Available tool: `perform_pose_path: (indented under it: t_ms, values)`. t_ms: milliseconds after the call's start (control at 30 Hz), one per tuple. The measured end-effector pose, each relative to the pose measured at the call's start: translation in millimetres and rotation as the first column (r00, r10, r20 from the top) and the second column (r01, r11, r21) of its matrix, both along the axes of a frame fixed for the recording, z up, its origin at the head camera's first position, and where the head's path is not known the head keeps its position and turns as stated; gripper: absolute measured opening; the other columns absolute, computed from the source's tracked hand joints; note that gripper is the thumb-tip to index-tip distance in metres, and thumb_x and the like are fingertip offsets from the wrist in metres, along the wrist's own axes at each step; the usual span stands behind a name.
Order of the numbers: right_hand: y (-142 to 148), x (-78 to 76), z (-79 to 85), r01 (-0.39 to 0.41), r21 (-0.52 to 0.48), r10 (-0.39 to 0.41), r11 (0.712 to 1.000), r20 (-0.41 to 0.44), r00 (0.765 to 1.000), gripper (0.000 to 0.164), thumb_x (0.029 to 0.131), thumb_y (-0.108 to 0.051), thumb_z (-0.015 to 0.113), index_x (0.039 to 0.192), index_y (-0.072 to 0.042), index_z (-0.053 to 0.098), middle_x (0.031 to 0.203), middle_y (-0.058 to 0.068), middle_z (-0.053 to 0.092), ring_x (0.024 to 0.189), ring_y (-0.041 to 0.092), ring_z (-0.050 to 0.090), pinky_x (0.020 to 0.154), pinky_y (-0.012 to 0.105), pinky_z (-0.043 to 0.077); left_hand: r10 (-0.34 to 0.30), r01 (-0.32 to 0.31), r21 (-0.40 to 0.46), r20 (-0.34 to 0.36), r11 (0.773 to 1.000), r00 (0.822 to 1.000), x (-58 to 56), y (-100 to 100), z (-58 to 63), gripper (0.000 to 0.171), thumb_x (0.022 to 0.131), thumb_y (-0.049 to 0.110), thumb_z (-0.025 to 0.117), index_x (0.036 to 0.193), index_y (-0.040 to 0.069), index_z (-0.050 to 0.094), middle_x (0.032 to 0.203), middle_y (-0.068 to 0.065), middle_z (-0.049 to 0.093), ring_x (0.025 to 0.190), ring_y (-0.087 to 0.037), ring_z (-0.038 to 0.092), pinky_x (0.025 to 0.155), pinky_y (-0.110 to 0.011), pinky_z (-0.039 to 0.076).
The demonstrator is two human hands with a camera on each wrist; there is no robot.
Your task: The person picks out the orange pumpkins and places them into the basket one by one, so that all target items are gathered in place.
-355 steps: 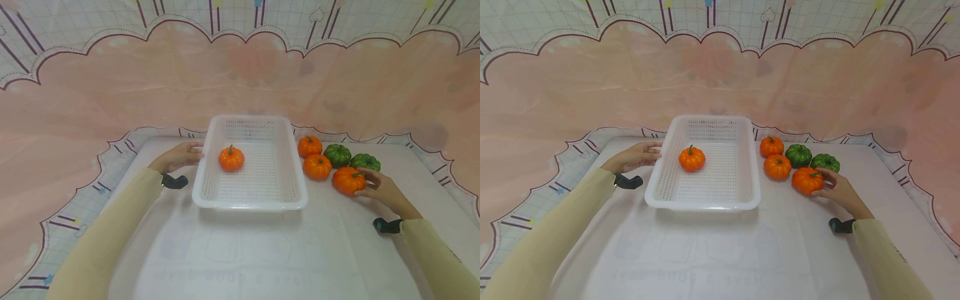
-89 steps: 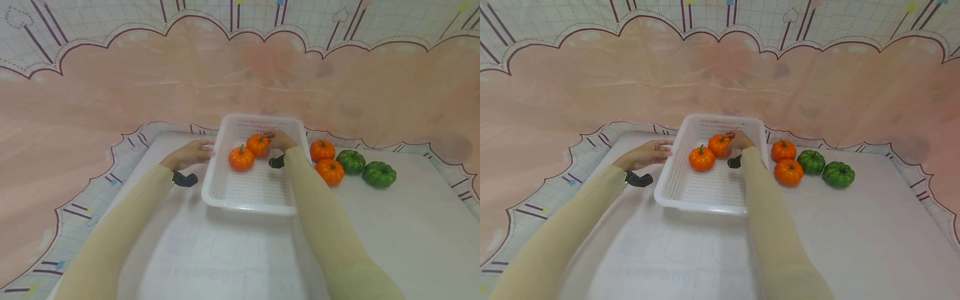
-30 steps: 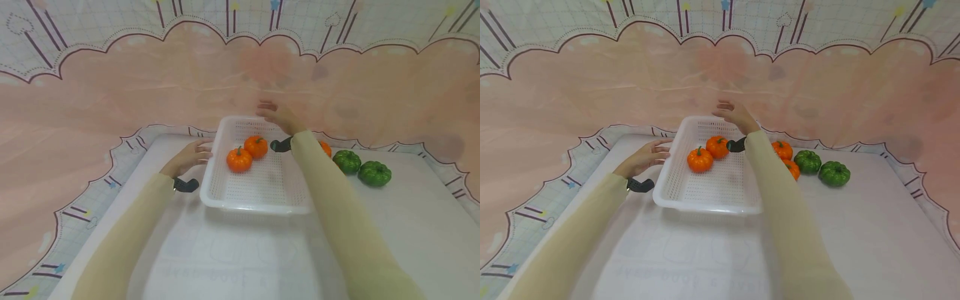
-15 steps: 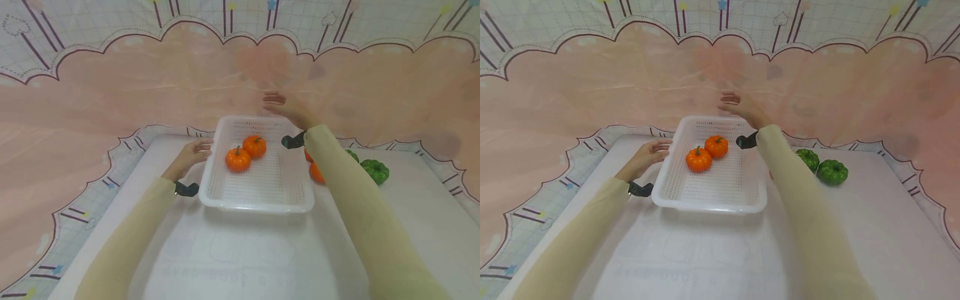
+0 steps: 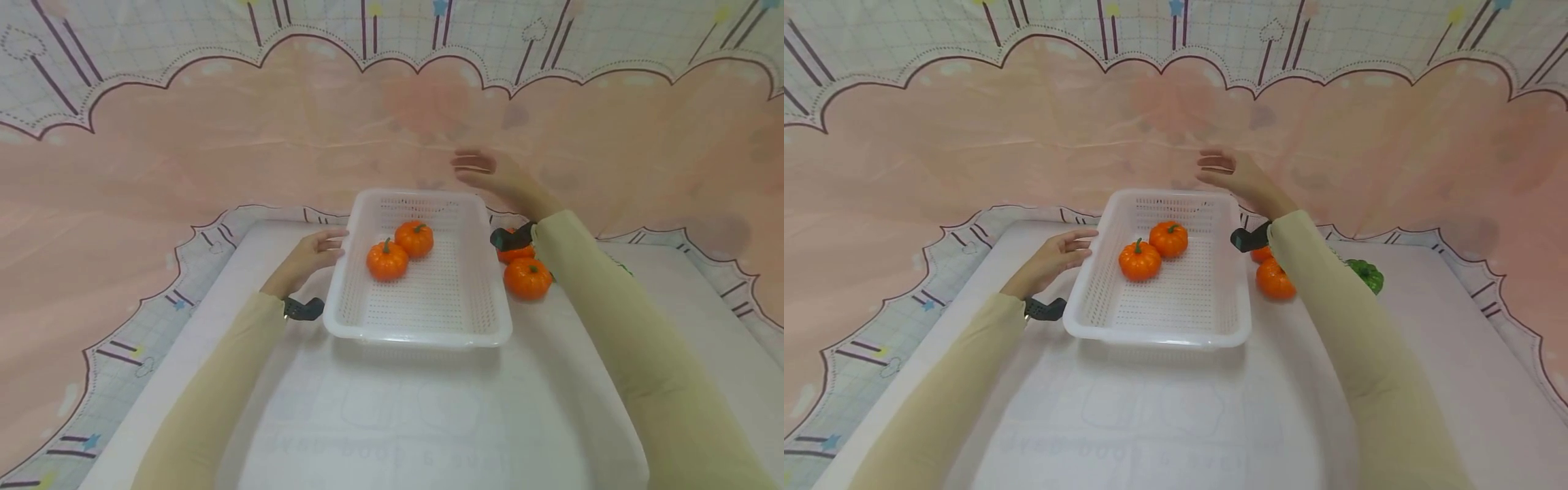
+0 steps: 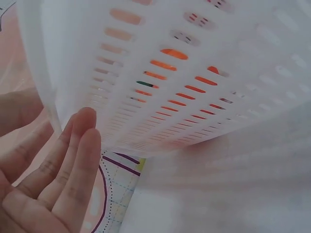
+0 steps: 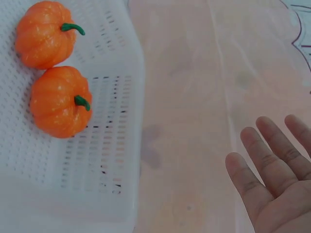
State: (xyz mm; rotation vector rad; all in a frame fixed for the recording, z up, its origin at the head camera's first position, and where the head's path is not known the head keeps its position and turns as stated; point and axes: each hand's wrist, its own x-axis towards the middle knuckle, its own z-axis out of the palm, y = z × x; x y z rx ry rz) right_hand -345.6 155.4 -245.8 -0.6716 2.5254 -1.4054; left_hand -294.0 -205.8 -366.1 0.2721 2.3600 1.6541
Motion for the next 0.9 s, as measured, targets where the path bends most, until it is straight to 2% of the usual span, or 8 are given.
perform_pose_path:
  t_ms: [167,333,567,767,833,900]
  values:
    - [14,9.0,0.3,-0.002,0.093,0.005,0.996,-0.029,1.000,0.064,0.091,-0.046,0.054,0.147,-0.026,0.029,0.150,-0.002,0.036,0.138,0.019,0.034,0.115,0.050,0.028,0.001,-0.002,0.018,0.022,1.000,1.000,2.0,0,0.4,0.056,0.093,0.014,0.058,0.144,0.010,0.035,0.144,-0.020,0.041,0.131,-0.037,0.043,0.110,-0.052,0.035]
    - [27,15.8,-3.1,-0.009,0.068,0.010,0.998,-0.016,1.000,0.061,0.093,-0.041,0.054,0.146,-0.025,0.030,0.150,0.001,0.037,0.137,0.021,0.036,0.114,0.050,0.030,-0.005,0.004,0.012,0.038,1.000,0.999,4.2,-1,2.7,0.058,0.092,0.015,0.059,0.145,0.012,0.035,0.147,-0.017,0.039,0.132,-0.036,0.041,0.110,-0.051,0.036]
    - [44,25.6,-8.5,0.034,0.100,-0.036,0.994,0.015,0.999,0.063,0.090,-0.045,0.056,0.145,-0.028,0.030,0.149,0.002,0.037,0.137,0.022,0.036,0.111,0.054,0.033,-0.032,0.032,-0.005,0.062,0.999,0.998,5.5,-3,6.3,0.062,0.091,0.014,0.060,0.146,0.012,0.032,0.150,-0.015,0.035,0.135,-0.036,0.038,0.111,-0.055,0.031]
    - [58,29.3,-13.8,0.047,0.033,-0.049,0.998,0.050,0.998,0.057,0.094,-0.032,0.053,0.146,-0.020,0.030,0.149,0.009,0.037,0.137,0.026,0.036,0.113,0.055,0.028,-0.034,0.035,-0.013,0.077,0.999,0.996,5.3,-4,5.3,0.063,0.091,0.014,0.059,0.147,0.014,0.031,0.152,-0.013,0.031,0.138,-0.036,0.033,0.113,-0.057,0.026]
    - [62,30.2,-16.5,0.056,-0.003,-0.055,0.998,0.064,0.996,0.056,0.095,-0.028,0.053,0.145,-0.017,0.031,0.149,0.010,0.038,0.136,0.026,0.037,0.113,0.053,0.029,-0.034,0.035,-0.015,0.077,0.999,0.996,5.7,-4,4.8,0.063,0.091,0.014,0.059,0.147,0.015,0.030,0.152,-0.013,0.030,0.138,-0.036,0.032,0.113,-0.058,0.026]
    - [66,31.1,-19.8,0.074,-0.045,-0.071,0.996,0.068,0.995,0.054,0.094,-0.023,0.054,0.143,-0.017,0.033,0.145,0.007,0.043,0.133,0.021,0.043,0.112,0.043,0.036,-0.038,0.039,-0.011,0.073,0.999,0.997,6.2,-4,4.2,0.064,0.091,0.014,0.059,0.147,0.014,0.030,0.153,-0.013,0.030,0.138,-0.036,0.032,0.113,-0.058,0.027]
